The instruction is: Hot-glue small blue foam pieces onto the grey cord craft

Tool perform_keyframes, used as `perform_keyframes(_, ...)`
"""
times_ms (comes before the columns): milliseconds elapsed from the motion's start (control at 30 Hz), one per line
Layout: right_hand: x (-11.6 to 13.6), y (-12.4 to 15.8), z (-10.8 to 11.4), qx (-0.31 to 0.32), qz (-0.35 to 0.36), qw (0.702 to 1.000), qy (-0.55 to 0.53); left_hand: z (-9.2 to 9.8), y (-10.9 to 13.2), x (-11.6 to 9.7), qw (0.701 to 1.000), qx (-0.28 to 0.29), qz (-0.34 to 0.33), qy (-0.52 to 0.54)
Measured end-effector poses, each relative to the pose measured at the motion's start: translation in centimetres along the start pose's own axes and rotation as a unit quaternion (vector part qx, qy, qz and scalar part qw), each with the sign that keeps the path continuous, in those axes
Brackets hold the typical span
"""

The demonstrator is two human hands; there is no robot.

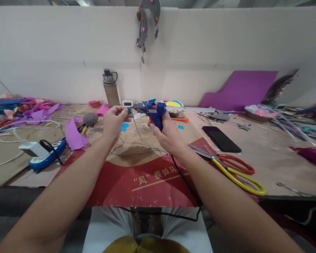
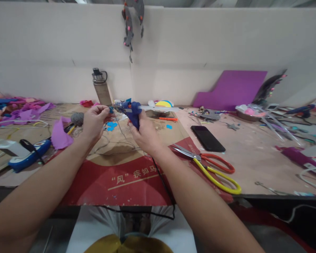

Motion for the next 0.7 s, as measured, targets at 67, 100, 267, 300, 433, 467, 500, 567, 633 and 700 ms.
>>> perform_keyframes(67,-0.01,0.04,-0.07,0.007,-0.001,1.0,0.002,-0.04,0.04,-0.01,1.0,0.002,0.002,-0.002)
perform_keyframes(100,-0.01,0.06,-0.1,0.009,-0.001,1.0,0.002,-0.06,0.06,0.0,1.0,0.002,0.003,-0.003)
perform_keyframes(267,-0.03,0.13,-0.28,0.01,-0.003,1.0,0.008,-0.17,0.15,0.08,1.0,0.011,0.007,-0.01)
perform_keyframes(300,0.0,0.13,-0.29,0.006,0.0,1.0,0.012,-0.21,0.18,0.08,1.0,0.015,0.007,-0.011)
perform_keyframes(433,0.07,0.16,-0.33,0.0,0.013,1.0,0.025,-0.3,0.23,0.07,1.0,0.018,0.004,-0.014)
perform_keyframes(467,0.08,0.17,-0.32,0.0,0.015,1.0,0.027,-0.29,0.23,0.08,1.0,0.016,0.004,-0.013)
perform_keyframes(500,0.08,0.17,-0.29,-0.001,0.015,0.999,0.029,-0.28,0.22,0.1,1.0,0.015,0.004,-0.012)
perform_keyframes(567,0.05,0.17,-0.24,0.0,0.01,0.999,0.034,-0.24,0.18,0.13,1.0,0.015,0.004,-0.008)
perform_keyframes(633,0.02,0.16,-0.23,0.003,0.004,0.999,0.034,-0.19,0.14,0.13,1.0,0.014,0.002,-0.003)
perform_keyframes(700,0.01,0.15,-0.24,0.005,0.004,0.999,0.032,-0.11,0.11,0.09,1.0,0.01,0.0,0.001)
Point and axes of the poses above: each hand's wrist, its own y-axis away from the middle knuckle, its own z-axis out of the back of the hand, x = y × z, the point moved 4 cm from there along -y, towards the middle knuckle, and after that the axes turned 7 degrees about -x, right-handed, at the moved point
